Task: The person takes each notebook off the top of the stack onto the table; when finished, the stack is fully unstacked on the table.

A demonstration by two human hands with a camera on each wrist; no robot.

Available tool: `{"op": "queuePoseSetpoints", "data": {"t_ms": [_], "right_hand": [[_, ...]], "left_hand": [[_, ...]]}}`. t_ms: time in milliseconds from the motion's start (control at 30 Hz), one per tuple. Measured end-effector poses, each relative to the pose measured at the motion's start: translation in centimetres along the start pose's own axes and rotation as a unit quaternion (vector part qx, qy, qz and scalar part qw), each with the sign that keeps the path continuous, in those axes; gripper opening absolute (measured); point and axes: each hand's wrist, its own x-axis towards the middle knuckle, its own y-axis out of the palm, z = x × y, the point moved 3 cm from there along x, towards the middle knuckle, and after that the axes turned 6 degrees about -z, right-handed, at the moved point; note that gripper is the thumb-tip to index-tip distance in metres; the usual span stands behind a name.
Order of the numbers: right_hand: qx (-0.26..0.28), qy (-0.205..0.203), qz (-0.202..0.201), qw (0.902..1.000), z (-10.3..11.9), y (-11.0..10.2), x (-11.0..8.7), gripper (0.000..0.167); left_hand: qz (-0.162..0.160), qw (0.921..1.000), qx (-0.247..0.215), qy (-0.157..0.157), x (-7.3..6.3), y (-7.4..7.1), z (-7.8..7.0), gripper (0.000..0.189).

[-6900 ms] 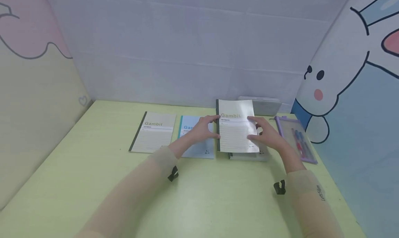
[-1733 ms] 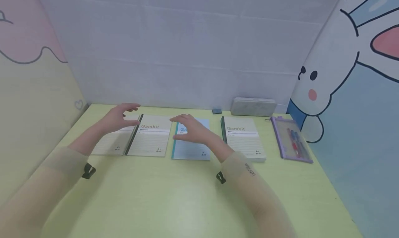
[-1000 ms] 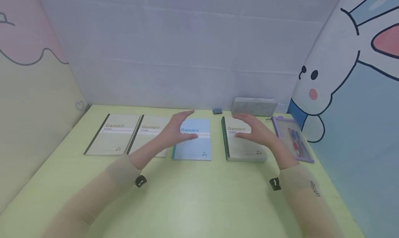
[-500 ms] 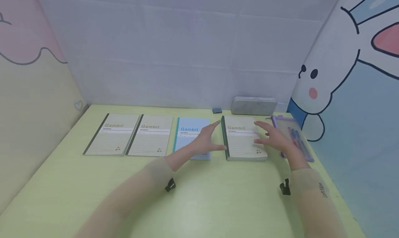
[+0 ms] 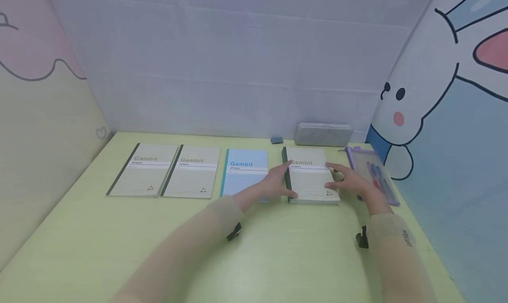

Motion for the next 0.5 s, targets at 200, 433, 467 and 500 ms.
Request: {"op": "queuePoseSetpoints", "data": {"t_ms": [200,433,467,500], "right_hand": [[0.002,-0.009,0.011,0.9999,-0.1,0.2,0.2,0.083],[-0.003,-0.013,0.015,0.9998,0.1,0.1,0.2,0.083],[-0.005,-0.016,0.015,0.9998,0.1,0.1,0.3,0.083],[-0.005,-0.018,0.014,0.9997,0.1,0.1,0.3,0.083]], "left_hand": [[0.007,0.9999,0.012,-0.006,1.0,0.6,0.8,0.107],[0.013,0.9997,-0.002,-0.019,1.6,0.9,1.6,0.109],[0.009,0.9998,-0.001,-0.016,1.5,0.9,1.6,0.109],[0.013,0.9997,-0.002,-0.022,1.0,0.4,1.1,0.107]]}}
